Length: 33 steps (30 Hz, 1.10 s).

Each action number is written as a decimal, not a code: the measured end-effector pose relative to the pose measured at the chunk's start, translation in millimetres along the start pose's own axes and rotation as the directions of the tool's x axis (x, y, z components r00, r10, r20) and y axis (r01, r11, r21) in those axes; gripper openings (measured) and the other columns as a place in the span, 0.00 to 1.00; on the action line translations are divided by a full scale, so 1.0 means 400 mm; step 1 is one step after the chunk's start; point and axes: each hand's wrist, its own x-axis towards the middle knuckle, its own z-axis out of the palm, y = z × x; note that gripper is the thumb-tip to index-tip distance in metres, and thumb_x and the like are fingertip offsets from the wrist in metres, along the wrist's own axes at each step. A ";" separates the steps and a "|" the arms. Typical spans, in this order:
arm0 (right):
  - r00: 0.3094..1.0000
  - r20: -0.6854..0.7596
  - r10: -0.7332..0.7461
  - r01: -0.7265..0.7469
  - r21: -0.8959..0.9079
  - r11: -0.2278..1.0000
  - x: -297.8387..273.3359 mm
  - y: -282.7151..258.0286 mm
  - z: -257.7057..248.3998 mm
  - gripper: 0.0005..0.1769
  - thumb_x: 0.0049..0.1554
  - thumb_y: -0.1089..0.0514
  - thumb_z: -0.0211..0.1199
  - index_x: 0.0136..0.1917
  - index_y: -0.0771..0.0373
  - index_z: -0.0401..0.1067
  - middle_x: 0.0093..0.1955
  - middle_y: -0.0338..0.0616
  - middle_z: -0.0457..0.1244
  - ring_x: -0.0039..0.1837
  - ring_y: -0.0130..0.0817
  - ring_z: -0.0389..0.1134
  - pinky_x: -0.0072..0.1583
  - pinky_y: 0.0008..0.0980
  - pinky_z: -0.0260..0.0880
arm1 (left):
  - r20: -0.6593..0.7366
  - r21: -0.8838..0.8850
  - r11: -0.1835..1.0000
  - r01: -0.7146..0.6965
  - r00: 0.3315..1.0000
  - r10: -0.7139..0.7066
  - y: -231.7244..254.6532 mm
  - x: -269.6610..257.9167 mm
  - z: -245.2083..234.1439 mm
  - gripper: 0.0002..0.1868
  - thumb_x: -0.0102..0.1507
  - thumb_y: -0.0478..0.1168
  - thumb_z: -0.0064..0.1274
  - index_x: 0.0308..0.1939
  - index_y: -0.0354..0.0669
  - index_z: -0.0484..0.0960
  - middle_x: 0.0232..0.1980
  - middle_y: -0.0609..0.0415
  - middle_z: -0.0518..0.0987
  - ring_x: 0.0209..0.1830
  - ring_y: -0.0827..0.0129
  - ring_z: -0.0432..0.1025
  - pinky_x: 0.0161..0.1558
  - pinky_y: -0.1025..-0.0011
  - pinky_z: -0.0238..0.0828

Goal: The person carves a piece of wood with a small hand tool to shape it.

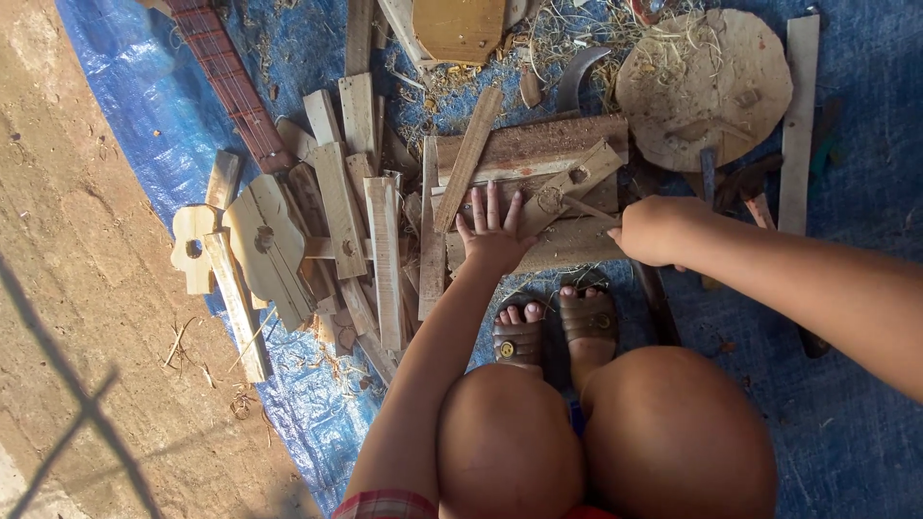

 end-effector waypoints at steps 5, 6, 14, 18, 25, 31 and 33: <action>0.984 0.171 0.052 -0.094 0.246 0.965 0.039 -0.002 0.037 0.43 0.64 0.30 0.36 0.44 0.63 0.83 0.30 0.49 0.73 0.32 0.40 0.77 0.35 0.37 0.75 | 0.005 0.000 1.000 -0.004 1.000 0.004 0.000 0.000 -0.001 0.47 0.69 0.74 0.27 0.81 0.66 0.23 0.82 0.45 0.15 0.80 0.42 0.09 0.72 0.27 0.20; 0.978 0.198 0.063 -0.118 0.281 0.953 0.027 -0.010 0.026 0.46 0.64 0.30 0.34 0.41 0.64 0.84 0.28 0.48 0.73 0.33 0.39 0.77 0.37 0.35 0.74 | 0.002 -0.004 1.000 -0.002 1.000 0.002 0.000 0.000 -0.001 0.47 0.69 0.74 0.27 0.81 0.66 0.23 0.82 0.45 0.15 0.80 0.42 0.09 0.72 0.27 0.20; 0.922 -0.359 -0.145 0.028 -0.310 0.950 0.180 0.098 0.160 0.28 0.66 0.45 0.48 0.49 0.71 0.79 0.32 0.64 0.68 0.33 0.54 0.71 0.32 0.47 0.67 | -0.011 -0.001 1.000 0.001 1.000 -0.001 0.000 -0.005 -0.009 0.47 0.69 0.73 0.29 0.81 0.67 0.24 0.83 0.44 0.16 0.80 0.42 0.10 0.73 0.28 0.21; 0.758 -0.586 -0.287 -0.029 -0.469 0.883 0.298 0.163 0.270 0.21 0.63 0.55 0.51 0.45 0.78 0.72 0.31 0.69 0.62 0.29 0.65 0.65 0.25 0.63 0.48 | -0.005 -0.003 1.000 0.004 1.000 -0.004 0.003 -0.014 -0.011 0.47 0.69 0.74 0.29 0.81 0.67 0.24 0.83 0.45 0.16 0.81 0.42 0.10 0.73 0.28 0.22; 0.981 0.185 -0.056 -0.073 0.625 0.777 0.029 0.011 0.069 0.44 0.67 0.35 0.42 0.49 0.84 0.73 0.35 0.68 0.71 0.29 0.55 0.74 0.25 0.46 0.72 | -0.001 -0.007 1.000 -0.006 1.000 0.006 -0.005 0.001 0.015 0.47 0.68 0.75 0.28 0.81 0.67 0.23 0.82 0.44 0.15 0.80 0.42 0.09 0.72 0.27 0.21; 0.979 0.195 -0.060 -0.023 0.398 0.917 0.063 0.072 0.048 0.40 0.65 0.37 0.39 0.43 0.74 0.77 0.32 0.60 0.72 0.29 0.46 0.75 0.28 0.42 0.73 | 0.011 0.007 1.000 -0.002 1.000 0.002 -0.001 -0.001 -0.001 0.47 0.69 0.75 0.26 0.81 0.66 0.22 0.82 0.44 0.15 0.80 0.42 0.09 0.72 0.28 0.20; 0.987 -0.109 -0.118 0.122 0.031 0.992 0.060 0.088 0.043 0.31 0.65 0.42 0.46 0.36 0.65 0.80 0.28 0.53 0.70 0.28 0.43 0.73 0.24 0.29 0.65 | 0.022 0.013 1.000 0.007 1.000 -0.007 -0.001 0.000 -0.005 0.47 0.68 0.75 0.26 0.81 0.66 0.22 0.82 0.44 0.14 0.80 0.42 0.08 0.72 0.27 0.20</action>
